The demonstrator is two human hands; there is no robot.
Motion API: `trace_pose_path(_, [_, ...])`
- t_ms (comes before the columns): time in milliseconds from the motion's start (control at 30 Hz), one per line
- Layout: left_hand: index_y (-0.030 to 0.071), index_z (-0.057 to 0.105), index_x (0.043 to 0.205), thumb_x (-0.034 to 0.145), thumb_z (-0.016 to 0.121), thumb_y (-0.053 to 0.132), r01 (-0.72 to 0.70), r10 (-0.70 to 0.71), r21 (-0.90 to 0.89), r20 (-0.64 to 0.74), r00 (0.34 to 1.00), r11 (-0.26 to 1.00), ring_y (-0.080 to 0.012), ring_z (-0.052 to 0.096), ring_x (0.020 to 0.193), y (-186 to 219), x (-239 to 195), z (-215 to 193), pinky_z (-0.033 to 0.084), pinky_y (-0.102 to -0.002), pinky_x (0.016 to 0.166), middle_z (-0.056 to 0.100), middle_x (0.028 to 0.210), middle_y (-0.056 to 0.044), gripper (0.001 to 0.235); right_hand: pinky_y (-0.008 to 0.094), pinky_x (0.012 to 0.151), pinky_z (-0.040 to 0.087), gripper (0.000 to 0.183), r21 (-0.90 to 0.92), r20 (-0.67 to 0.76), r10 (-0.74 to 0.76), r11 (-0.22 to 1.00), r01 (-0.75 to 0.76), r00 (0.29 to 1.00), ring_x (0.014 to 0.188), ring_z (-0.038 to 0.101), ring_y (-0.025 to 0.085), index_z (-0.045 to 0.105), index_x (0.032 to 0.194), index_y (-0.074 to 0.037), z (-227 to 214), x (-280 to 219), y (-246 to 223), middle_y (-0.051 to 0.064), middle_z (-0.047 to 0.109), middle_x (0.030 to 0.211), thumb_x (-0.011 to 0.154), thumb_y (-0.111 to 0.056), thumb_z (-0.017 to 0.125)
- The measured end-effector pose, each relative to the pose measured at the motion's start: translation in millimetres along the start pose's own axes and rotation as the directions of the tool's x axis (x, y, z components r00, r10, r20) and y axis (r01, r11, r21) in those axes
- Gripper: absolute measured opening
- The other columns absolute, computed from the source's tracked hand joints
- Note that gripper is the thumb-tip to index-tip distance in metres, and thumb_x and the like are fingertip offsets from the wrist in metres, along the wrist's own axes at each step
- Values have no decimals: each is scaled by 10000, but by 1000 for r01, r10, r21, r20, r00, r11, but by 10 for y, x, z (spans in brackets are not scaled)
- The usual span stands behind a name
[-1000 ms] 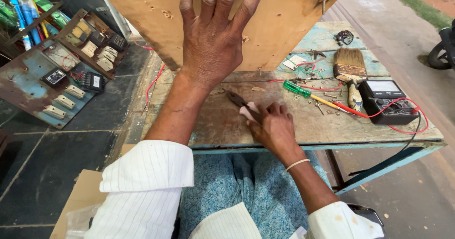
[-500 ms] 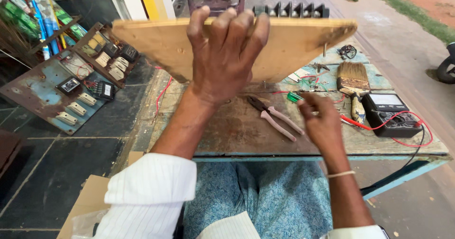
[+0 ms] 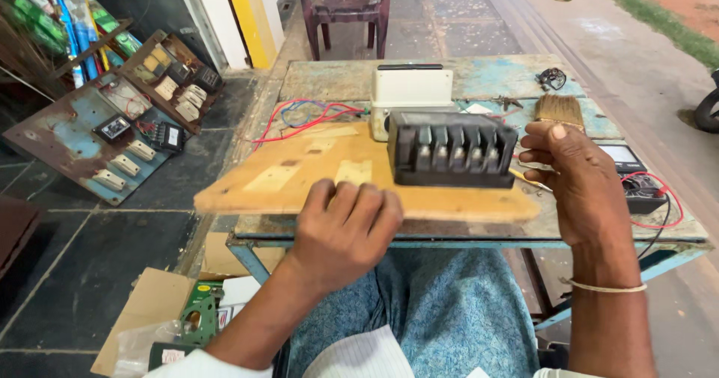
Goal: The person wires an electrical component by hand and with a screwdriver. They insert wires into the terminals of a black component and tighten the screws to secure the connections.
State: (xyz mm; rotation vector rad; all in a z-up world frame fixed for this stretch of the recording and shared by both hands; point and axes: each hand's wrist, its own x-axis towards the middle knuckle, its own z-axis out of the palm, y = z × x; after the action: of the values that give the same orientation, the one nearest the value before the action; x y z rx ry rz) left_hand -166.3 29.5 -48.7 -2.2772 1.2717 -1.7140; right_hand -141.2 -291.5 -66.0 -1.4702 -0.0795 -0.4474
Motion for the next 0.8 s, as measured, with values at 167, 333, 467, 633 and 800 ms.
trace_pose_path(167, [18, 653, 972, 822, 632, 204, 88, -51, -129, 268, 962, 988, -269, 582, 800, 318, -430, -161, 495, -416, 717, 581, 861, -103, 240, 346, 908, 515, 540, -294, 120, 88, 955, -49, 989, 1117, 642, 193, 622, 1336, -23, 353, -220, -226, 92, 690, 1217, 979, -426, 580])
trace_pose_path(333, [48, 646, 927, 816, 626, 244, 24, 49, -203, 345, 937, 979, -252, 596, 811, 615, -785, -60, 468, -393, 671, 593, 858, -93, 226, 486, 1005, 488, 872, -815, 256, -17, 534, 225, 967, 1211, 603, 388, 583, 1361, 7, 879, -518, -178, 273, 625, 1258, 759, -583, 806])
trace_pose_path(467, [88, 611, 857, 843, 628, 249, 38, 81, -296, 378, 922, 954, -252, 607, 844, 792, -895, 85, 446, -396, 651, 587, 846, -65, 162, 594, 958, 456, 1020, -951, 168, 54, 273, 147, 984, 1276, 439, 534, 546, 1380, -45, 1172, -698, -24, 325, 476, 1386, 620, -644, 869])
trace_pose_path(633, [83, 623, 881, 864, 621, 248, 92, 56, -331, 412, 909, 939, -274, 617, 893, 869, -908, 136, 460, -428, 697, 597, 882, -85, 165, 770, 942, 336, 1194, -985, 19, 179, 171, -12, 984, 1324, 298, 572, 450, 1514, -165, 1314, -699, 122, 283, 336, 1484, 527, -679, 881])
trace_pose_path(800, [57, 651, 980, 767, 610, 244, 170, 6, -308, 496, 868, 936, -371, 640, 1057, 885, -854, 182, 496, -577, 858, 656, 1052, -198, 287, 764, 973, 322, 1052, -985, -4, 203, 170, -40, 979, 1326, 309, 569, 465, 1485, -189, 1326, -638, 179, 255, 347, 1509, 582, -578, 839])
